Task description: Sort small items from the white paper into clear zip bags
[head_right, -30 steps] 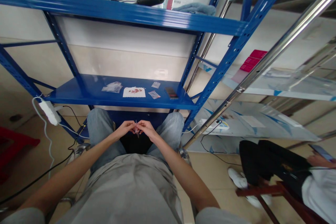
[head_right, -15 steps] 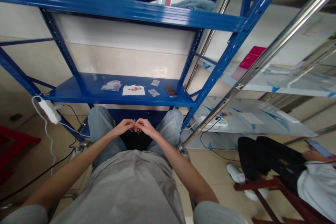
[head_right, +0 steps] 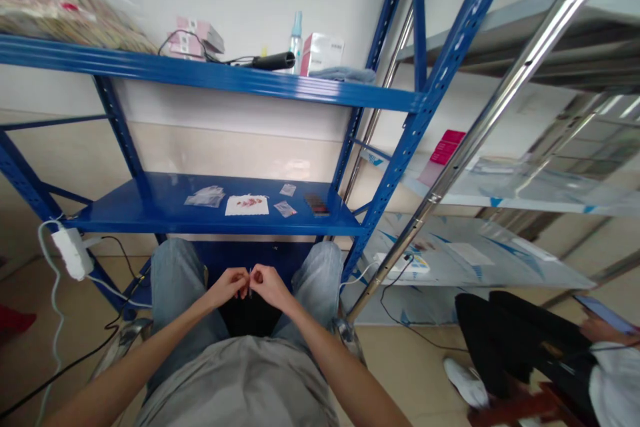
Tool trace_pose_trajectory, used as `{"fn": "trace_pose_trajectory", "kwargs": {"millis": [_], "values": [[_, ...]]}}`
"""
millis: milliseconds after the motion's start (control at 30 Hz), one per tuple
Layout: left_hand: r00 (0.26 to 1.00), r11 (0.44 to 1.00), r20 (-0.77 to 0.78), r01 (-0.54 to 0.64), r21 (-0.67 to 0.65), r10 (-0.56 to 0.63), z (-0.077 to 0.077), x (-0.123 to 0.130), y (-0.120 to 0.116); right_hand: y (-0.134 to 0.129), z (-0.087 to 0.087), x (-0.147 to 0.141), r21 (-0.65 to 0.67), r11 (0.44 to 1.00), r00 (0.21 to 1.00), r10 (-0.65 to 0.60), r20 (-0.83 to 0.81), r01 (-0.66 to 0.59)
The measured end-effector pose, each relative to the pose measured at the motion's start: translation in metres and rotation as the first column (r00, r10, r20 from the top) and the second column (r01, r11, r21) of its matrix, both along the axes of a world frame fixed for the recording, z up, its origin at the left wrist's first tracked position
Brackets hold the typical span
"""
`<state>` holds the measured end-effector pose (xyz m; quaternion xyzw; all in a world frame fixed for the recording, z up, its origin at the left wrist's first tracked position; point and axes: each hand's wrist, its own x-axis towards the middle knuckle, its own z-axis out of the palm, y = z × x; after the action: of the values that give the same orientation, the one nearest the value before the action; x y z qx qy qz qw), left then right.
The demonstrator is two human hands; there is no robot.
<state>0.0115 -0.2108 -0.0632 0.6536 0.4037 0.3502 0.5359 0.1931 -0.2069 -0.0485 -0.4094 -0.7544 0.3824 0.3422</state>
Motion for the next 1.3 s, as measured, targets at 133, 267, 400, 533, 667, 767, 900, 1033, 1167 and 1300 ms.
{"fn": "trace_pose_trajectory", "kwargs": {"millis": [133, 267, 400, 533, 667, 767, 900, 1033, 1167, 1300], "values": [[0.999, 0.999, 0.039, -0.005, -0.047, 0.007, -0.015, 0.005, 0.004, 0.003, -0.004, 0.003, 0.001, 1.000, 1.000, 0.008, -0.008, -0.008], [0.999, 0.997, -0.052, 0.000, 0.072, 0.003, -0.014, 0.004, 0.000, 0.002, -0.006, 0.003, 0.026, 0.999, 0.996, -0.029, 0.084, 0.027], [0.978, 0.977, -0.167, -0.093, 0.192, 0.126, -0.005, 0.001, -0.001, 0.004, -0.002, 0.002, 0.142, 0.967, 0.949, -0.240, 0.206, 0.214], [0.947, 0.950, -0.230, -0.159, 0.269, 0.223, 0.005, 0.000, 0.000, 0.007, 0.008, 0.002, 0.154, 0.936, 0.920, -0.343, 0.191, 0.317], [0.894, 0.925, -0.365, -0.123, 0.358, 0.260, 0.016, 0.002, -0.008, 0.003, 0.010, 0.004, 0.030, 0.990, 0.985, -0.139, 0.099, 0.136], [0.808, 0.907, -0.496, -0.106, 0.408, 0.318, 0.023, 0.004, -0.014, 0.000, 0.007, 0.004, -0.013, 0.997, 0.994, -0.068, 0.085, 0.070], [0.718, 0.862, -0.551, -0.136, 0.488, 0.425, 0.030, 0.002, -0.019, 0.002, 0.006, 0.003, 0.054, 0.967, 0.959, -0.255, 0.125, 0.250], [0.792, 0.832, -0.417, -0.196, 0.518, 0.446, 0.033, -0.004, -0.017, 0.005, 0.014, -0.001, 0.057, 0.975, 0.975, -0.212, -0.060, 0.215], [0.894, 0.856, -0.036, -0.414, 0.309, 0.446, 0.033, -0.017, -0.004, 0.010, 0.023, -0.004, -0.113, 0.985, 0.907, -0.166, -0.387, 0.132], [0.892, 0.901, 0.237, -0.308, -0.305, 0.385, 0.029, -0.024, 0.004, 0.016, 0.020, 0.003, -0.373, 0.918, 0.721, -0.350, -0.598, 0.136]]}}
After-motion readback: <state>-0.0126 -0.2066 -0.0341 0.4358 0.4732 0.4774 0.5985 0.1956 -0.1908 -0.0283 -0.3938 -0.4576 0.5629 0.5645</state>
